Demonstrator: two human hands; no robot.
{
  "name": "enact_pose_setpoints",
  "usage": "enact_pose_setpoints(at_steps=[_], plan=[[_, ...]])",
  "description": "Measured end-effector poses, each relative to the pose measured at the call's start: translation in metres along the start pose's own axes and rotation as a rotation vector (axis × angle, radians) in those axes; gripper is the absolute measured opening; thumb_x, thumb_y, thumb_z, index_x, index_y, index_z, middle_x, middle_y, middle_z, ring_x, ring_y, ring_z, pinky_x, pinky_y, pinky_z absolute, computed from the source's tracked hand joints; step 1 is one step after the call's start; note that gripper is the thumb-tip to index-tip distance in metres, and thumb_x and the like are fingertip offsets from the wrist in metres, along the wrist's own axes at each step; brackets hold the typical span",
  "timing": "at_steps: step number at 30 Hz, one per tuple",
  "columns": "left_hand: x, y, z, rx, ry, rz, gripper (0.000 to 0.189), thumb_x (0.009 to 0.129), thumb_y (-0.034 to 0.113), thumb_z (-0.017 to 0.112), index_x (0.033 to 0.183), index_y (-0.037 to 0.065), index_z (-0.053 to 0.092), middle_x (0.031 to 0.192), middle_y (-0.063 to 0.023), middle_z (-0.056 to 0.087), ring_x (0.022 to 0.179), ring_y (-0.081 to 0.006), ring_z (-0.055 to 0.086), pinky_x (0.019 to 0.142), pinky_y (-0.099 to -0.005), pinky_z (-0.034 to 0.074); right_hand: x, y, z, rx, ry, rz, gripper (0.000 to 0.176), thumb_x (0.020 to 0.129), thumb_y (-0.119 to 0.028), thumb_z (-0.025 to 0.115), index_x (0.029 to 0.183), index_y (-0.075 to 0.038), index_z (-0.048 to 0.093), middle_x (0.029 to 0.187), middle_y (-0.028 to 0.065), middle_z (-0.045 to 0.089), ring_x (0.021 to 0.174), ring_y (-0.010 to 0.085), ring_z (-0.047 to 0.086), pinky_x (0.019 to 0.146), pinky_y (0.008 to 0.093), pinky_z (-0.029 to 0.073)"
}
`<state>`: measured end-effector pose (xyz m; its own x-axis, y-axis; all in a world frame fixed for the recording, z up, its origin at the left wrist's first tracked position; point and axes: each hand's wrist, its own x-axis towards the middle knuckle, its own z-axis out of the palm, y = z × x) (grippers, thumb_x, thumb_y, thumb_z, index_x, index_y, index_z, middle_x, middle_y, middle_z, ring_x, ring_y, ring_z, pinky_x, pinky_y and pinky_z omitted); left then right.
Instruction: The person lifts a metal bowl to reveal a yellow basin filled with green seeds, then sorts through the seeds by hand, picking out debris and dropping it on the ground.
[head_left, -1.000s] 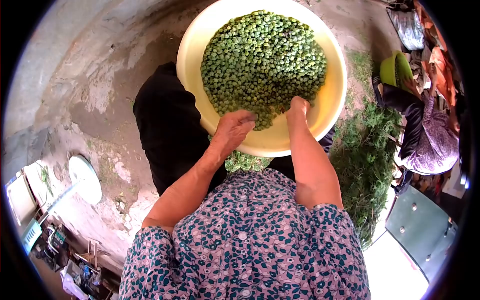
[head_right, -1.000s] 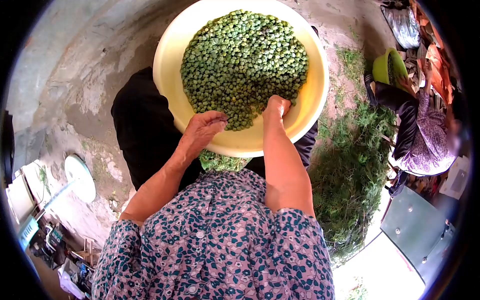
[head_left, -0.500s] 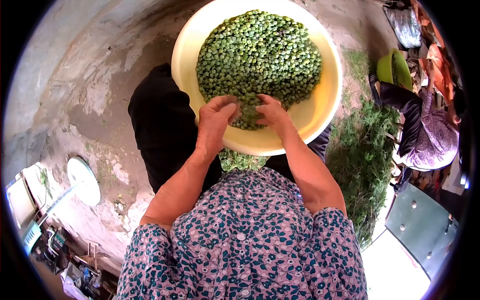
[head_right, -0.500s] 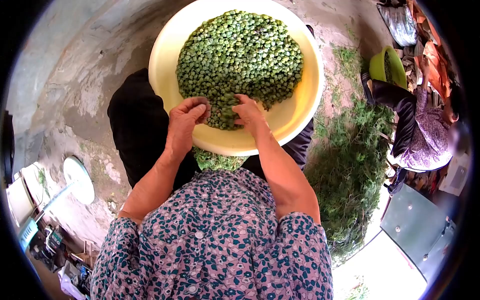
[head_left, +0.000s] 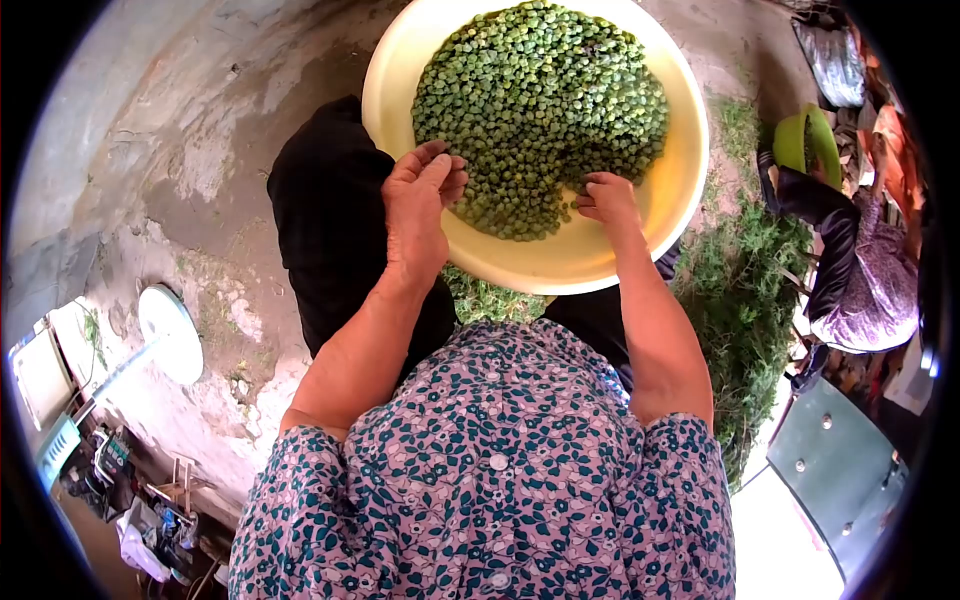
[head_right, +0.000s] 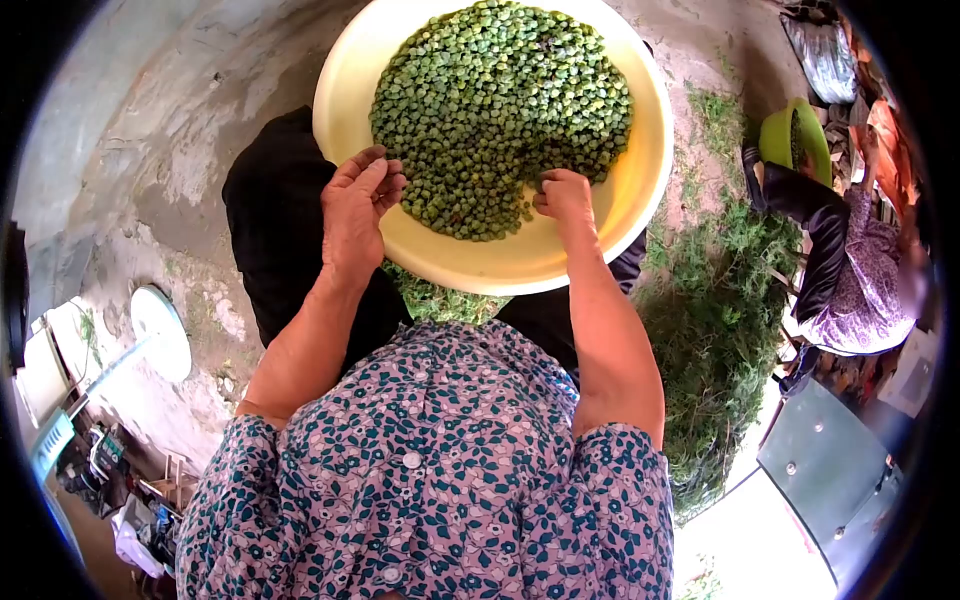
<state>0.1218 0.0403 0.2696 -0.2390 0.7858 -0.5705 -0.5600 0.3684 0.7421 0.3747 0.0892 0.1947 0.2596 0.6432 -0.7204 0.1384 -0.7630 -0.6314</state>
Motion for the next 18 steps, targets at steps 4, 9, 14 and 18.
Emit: enact_pose_setpoints(at_steps=[4, 9, 14, 18], plan=[[0.000, 0.000, 0.000, -0.033, 0.009, 0.004, 0.018, 0.088, 0.009, 0.054, 0.106, 0.003, 0.054, 0.087, -0.0053, 0.061, 0.074, -0.0124, 0.059, 0.070, -0.0243, 0.047, 0.024, 0.009, 0.006, -0.212, -0.008, 0.014, 0.022, 0.084, -0.005, 0.048, 0.100, -0.001, 0.063, 0.085, 0.0113, 0.062, 0.063, 0.0188, 0.062, 0.053, 0.0294, 0.052], [0.000, 0.006, -0.002, -0.061, 0.016, 0.021, 0.019, 0.089, 0.011, 0.053, 0.106, 0.003, 0.054, 0.087, -0.0054, 0.061, 0.074, -0.0125, 0.059, 0.069, -0.0243, 0.047, 0.051, 0.021, 0.024, -0.836, 0.002, -0.103, 0.020, 0.083, -0.010, 0.051, 0.097, -0.008, 0.065, 0.099, 0.0082, 0.063, 0.087, 0.0197, 0.062, 0.072, 0.0329, 0.050], [-0.001, 0.008, 0.000, -0.083, 0.030, 0.021, 0.019, 0.089, 0.011, 0.053, 0.107, 0.003, 0.054, 0.087, -0.0053, 0.061, 0.074, -0.0121, 0.059, 0.069, -0.0245, 0.048, 0.124, 0.099, 0.015, -0.676, 0.062, -0.178, 0.014, 0.082, -0.012, 0.051, 0.088, -0.001, 0.058, 0.082, 0.0108, 0.061, 0.070, 0.0187, 0.055, 0.061, 0.0325, 0.043], [-0.001, 0.008, 0.003, -0.095, 0.046, 0.019, 0.017, 0.089, 0.011, 0.052, 0.105, 0.004, 0.055, 0.085, -0.0045, 0.061, 0.072, -0.0111, 0.058, 0.067, -0.0236, 0.047, 0.044, 0.047, 0.037, -1.092, 0.073, -0.280, 0.016, 0.079, -0.018, 0.058, 0.090, -0.007, 0.064, 0.103, 0.0127, 0.060, 0.099, 0.0269, 0.057, 0.081, 0.0382, 0.047]])
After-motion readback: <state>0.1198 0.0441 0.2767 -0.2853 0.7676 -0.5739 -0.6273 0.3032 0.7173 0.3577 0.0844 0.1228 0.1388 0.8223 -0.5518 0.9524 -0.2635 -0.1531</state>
